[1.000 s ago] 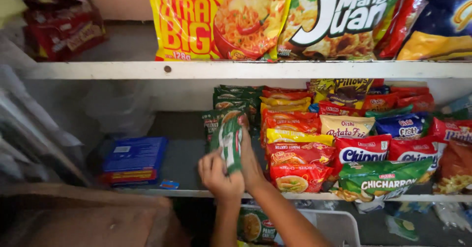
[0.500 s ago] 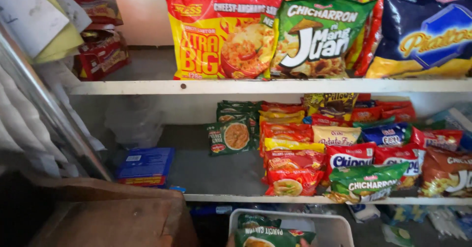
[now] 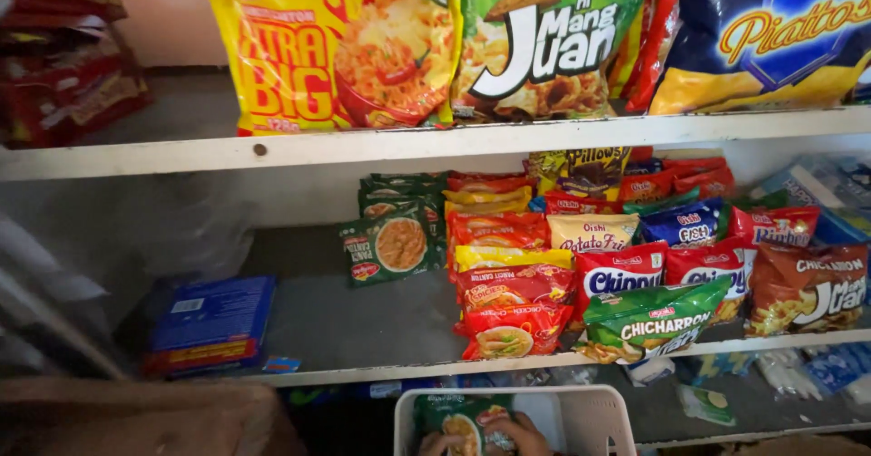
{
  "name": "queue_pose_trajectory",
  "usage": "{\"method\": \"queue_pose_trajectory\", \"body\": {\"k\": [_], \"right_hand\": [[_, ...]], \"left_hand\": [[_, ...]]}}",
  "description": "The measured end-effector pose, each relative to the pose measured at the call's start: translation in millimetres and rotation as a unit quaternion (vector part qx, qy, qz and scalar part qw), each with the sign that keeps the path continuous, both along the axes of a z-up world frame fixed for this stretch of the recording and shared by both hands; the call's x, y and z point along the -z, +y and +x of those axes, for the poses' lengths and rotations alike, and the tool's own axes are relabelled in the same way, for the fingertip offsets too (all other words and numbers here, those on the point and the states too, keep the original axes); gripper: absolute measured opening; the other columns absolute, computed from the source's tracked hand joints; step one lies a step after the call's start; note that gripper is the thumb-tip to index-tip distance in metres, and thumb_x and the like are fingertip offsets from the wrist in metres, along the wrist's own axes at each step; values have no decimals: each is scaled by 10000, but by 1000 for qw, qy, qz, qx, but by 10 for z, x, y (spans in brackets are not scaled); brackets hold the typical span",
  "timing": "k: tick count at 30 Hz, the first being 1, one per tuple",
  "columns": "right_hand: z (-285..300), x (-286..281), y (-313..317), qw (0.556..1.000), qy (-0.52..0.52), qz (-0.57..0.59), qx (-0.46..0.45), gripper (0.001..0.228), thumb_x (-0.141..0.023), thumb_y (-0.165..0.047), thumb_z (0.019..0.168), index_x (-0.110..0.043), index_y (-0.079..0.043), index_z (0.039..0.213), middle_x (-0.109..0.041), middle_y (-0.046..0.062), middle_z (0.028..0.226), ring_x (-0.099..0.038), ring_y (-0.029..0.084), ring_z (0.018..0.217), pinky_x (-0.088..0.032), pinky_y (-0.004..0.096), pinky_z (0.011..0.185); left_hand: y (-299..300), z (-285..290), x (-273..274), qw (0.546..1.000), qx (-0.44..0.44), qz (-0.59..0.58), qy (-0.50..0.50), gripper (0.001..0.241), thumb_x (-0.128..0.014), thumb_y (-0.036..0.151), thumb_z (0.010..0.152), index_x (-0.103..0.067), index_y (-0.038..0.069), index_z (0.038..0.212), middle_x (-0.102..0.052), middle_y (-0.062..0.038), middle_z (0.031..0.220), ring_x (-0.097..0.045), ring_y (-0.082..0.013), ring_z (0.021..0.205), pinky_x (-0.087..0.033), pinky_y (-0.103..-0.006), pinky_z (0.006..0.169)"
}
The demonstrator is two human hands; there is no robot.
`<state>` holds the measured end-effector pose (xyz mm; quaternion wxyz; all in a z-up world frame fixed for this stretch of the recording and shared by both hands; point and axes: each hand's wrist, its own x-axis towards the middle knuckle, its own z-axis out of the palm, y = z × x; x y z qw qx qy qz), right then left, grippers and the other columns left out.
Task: Picking packs of instant noodles and snack bags from store shelves and placing them into a bin and box.
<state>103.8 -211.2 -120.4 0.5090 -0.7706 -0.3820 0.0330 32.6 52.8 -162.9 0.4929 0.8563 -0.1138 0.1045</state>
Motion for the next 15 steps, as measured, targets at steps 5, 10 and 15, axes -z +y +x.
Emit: {"method": "queue_pose_trajectory", "body": {"k": [5,10,15], "right_hand": [[-60,-285,276,991,99,88,-2,294,-820,-249,876,-728,-88,1105,-554,215,1429,-532,360,1378,-379,435,1154],[87,64,260,983,147,-50,99,301,-803,-285,859,-730,-135,1109,-581,167,1341,-518,291,1378,-330,394,1186],[280,452,147,977,108,-118,142,297,-676,-241,866,-776,-194,1141,-666,118,1242,-630,257,1237,-442,355,1101]], "left_hand": [[-165,512,2,997,-68,4,22,385,-762,326,857,-730,152,1199,-709,-138,905,-735,-287,824,-614,-394,844],[-324,626,29,976,-211,-27,46,408,-761,353,824,-706,133,1163,-711,-158,900,-732,-325,826,-610,-417,820],[-529,682,-15,930,-356,-62,65,436,-760,381,792,-682,114,1127,-714,-179,894,-729,-363,829,-606,-440,796]]}}
